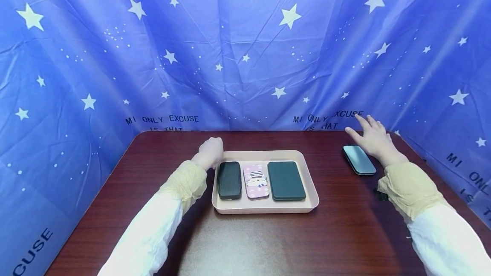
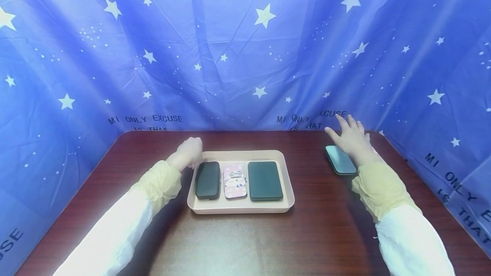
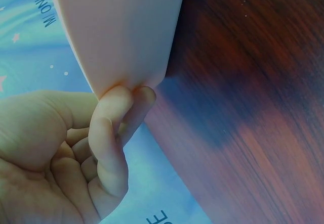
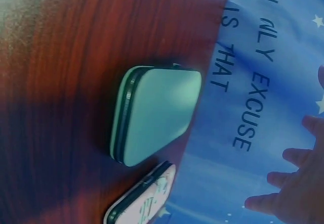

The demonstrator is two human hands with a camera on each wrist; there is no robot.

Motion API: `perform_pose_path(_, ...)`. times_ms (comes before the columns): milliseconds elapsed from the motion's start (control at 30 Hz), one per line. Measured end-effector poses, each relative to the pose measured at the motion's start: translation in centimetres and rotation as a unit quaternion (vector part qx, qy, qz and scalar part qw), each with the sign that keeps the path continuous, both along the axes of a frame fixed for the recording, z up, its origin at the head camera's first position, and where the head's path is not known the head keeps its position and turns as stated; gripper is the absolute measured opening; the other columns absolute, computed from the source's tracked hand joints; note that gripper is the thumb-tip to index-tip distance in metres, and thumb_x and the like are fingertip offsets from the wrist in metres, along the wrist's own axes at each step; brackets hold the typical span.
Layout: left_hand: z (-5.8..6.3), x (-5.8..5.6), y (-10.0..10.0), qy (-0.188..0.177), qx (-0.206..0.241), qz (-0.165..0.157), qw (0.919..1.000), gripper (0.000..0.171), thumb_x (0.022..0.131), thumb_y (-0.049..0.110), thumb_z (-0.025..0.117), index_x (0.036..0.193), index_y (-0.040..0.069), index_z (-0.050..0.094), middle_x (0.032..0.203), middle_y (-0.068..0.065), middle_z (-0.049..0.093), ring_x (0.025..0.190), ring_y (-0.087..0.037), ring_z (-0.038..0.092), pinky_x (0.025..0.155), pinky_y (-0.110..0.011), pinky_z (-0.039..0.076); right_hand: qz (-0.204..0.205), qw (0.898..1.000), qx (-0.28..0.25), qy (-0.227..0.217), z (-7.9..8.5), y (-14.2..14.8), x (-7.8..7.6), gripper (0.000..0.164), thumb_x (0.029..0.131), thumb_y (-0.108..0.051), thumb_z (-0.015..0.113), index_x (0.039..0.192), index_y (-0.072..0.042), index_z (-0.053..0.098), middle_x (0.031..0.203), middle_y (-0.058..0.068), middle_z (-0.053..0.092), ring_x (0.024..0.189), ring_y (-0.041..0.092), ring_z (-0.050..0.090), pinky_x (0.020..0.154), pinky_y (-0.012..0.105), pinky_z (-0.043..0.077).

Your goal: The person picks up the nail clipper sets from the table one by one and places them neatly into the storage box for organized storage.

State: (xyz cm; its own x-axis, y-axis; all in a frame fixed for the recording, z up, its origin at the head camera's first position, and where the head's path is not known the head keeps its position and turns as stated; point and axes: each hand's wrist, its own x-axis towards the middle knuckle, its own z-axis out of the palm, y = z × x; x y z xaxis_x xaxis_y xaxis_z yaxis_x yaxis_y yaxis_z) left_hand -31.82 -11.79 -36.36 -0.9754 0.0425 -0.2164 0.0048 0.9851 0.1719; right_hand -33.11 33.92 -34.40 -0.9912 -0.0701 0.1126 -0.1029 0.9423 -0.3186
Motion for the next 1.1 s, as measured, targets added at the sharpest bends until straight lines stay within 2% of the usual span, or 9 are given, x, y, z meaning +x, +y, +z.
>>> perform_pose_path(167,0.0,-0.1,0.0,0.001,-0.002,-0.001,1.0000,0.012,0.076,-0.003,0.063,0.088,0.001,0.063,0.046,-0.003,0.061,0.040,-0.013,0.061,0.042,-0.029,0.051,-0.006,1.000,0.008,-0.015,-1.1,0.1,-0.1,0.076,0.096,-0.059,0.028,0.150,-0.007,0.012,0.147,0.040,0.003,0.128,0.067,0.004,0.091,0.081,0.014)
perform_pose_path(333,0.0,-0.1,0.0,-0.004,0.003,0.002,1.0000,0.012,0.079,0.000,0.062,0.091,0.000,0.061,0.045,-0.004,0.061,0.039,-0.013,0.061,0.042,-0.028,0.051,0.009,0.999,0.032,-0.017,-2.2,0.0,-0.1,0.074,0.098,-0.052,0.028,0.143,0.007,0.021,0.139,0.048,0.010,0.128,0.065,0.011,0.101,0.072,0.015)
perform_pose_path(467,0.0,-0.1,0.0,-0.008,0.005,0.004,0.9999,0.011,0.081,0.001,0.061,0.092,0.000,0.061,0.045,-0.003,0.061,0.039,-0.013,0.060,0.043,-0.028,0.051,0.007,0.999,0.048,-0.019,-2.8,-0.1,0.1,0.072,0.099,-0.047,0.031,0.138,0.014,0.025,0.135,0.050,0.017,0.126,0.064,0.016,0.102,0.069,0.017)
perform_pose_path(667,0.0,-0.1,0.0,-0.010,0.007,0.001,0.9999,0.008,0.080,-0.001,0.061,0.088,0.000,0.062,0.044,-0.004,0.061,0.039,-0.013,0.060,0.042,-0.028,0.051,-0.033,0.997,0.066,-0.028,-3.2,-0.4,0.8,0.067,0.095,-0.035,0.043,0.132,0.019,0.030,0.125,0.051,0.032,0.113,0.065,0.032,0.095,0.068,0.031)
perform_pose_path(800,0.0,0.0,0.0,-0.010,0.008,-0.001,0.9999,0.007,0.080,-0.001,0.063,0.087,-0.001,0.064,0.044,-0.004,0.060,0.039,-0.013,0.061,0.042,-0.027,0.051,-0.044,0.995,0.087,-0.033,-3.2,-0.4,1.2,0.061,0.092,-0.031,0.047,0.117,0.025,0.040,0.111,0.050,0.043,0.102,0.062,0.043,0.084,0.064,0.041)
perform_pose_path(967,-0.1,-0.1,-0.1,-0.008,0.006,-0.002,0.9999,0.007,0.077,-0.003,0.063,0.083,0.000,0.064,0.043,-0.003,0.060,0.039,-0.012,0.061,0.042,-0.027,0.051,-0.045,0.992,0.104,-0.059,-3.1,-0.2,1.5,0.057,0.091,-0.031,0.046,0.098,0.025,0.052,0.101,0.046,0.050,0.091,0.056,0.051,0.075,0.058,0.045)
perform_pose_path(1100,-0.1,-0.1,-0.1,-0.006,0.005,-0.003,1.0000,0.008,0.076,-0.004,0.062,0.082,0.001,0.063,0.043,-0.002,0.060,0.039,-0.012,0.061,0.042,-0.027,0.051,-0.051,0.990,0.105,-0.081,-3.4,0.2,1.3,0.057,0.091,-0.031,0.047,0.096,0.025,0.053,0.100,0.044,0.053,0.085,0.052,0.055,0.072,0.056,0.047)
